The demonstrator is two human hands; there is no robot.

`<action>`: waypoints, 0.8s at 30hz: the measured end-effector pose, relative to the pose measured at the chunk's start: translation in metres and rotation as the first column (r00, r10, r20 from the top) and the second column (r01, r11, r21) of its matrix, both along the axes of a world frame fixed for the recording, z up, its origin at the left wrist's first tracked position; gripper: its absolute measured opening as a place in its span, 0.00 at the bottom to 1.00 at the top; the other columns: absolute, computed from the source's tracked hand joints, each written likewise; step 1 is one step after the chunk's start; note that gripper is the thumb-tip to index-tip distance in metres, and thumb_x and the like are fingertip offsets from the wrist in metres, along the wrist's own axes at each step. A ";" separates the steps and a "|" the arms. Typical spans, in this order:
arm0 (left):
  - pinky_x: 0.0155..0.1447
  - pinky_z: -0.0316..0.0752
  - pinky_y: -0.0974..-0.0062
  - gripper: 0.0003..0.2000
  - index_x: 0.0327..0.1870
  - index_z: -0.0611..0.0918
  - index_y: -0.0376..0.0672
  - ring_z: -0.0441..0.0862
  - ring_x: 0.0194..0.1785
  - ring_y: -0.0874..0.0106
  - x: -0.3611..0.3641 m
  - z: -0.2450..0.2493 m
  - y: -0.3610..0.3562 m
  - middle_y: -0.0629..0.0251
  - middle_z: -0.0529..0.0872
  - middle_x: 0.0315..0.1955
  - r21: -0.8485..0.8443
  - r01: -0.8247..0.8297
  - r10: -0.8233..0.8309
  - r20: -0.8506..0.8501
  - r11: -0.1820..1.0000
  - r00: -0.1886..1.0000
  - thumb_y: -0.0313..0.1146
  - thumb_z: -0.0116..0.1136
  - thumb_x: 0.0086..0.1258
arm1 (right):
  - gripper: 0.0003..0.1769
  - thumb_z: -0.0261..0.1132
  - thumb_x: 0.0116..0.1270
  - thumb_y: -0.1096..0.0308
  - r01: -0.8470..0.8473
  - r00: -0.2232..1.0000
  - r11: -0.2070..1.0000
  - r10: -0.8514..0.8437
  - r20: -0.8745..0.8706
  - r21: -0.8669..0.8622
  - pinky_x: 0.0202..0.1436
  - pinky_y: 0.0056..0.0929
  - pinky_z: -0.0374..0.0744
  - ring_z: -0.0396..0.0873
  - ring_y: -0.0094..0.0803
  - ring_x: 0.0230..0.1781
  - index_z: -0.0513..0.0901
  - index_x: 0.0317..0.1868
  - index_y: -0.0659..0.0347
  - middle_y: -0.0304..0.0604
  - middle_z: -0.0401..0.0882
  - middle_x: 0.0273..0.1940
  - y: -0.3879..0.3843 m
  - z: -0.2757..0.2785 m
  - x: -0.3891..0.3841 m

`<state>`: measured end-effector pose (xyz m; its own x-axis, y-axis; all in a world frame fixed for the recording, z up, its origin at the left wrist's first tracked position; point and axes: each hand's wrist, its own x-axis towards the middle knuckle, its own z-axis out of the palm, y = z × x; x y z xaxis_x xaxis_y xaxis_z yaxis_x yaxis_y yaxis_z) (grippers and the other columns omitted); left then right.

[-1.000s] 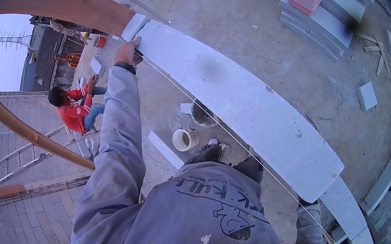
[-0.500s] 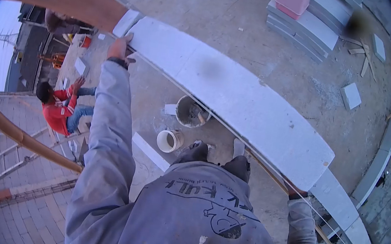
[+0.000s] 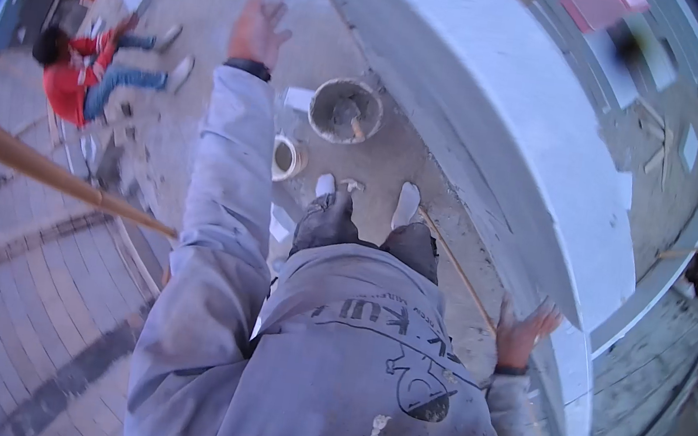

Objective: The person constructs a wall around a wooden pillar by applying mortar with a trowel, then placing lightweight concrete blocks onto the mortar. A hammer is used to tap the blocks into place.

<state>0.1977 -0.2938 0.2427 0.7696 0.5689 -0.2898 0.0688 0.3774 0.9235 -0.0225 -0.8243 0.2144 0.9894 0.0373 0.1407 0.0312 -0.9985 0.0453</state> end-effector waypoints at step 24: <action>0.56 0.70 0.75 0.16 0.52 0.77 0.34 0.79 0.52 0.69 -0.390 -0.492 0.023 0.54 0.82 0.46 -0.283 0.318 -0.420 -0.719 0.905 0.554 0.34 0.55 0.67 | 0.40 0.62 0.55 0.44 0.412 0.416 0.905 -0.081 -0.906 0.108 0.60 0.42 0.69 0.73 0.52 0.55 0.67 0.59 0.68 0.60 0.76 0.51 0.446 -0.780 -0.148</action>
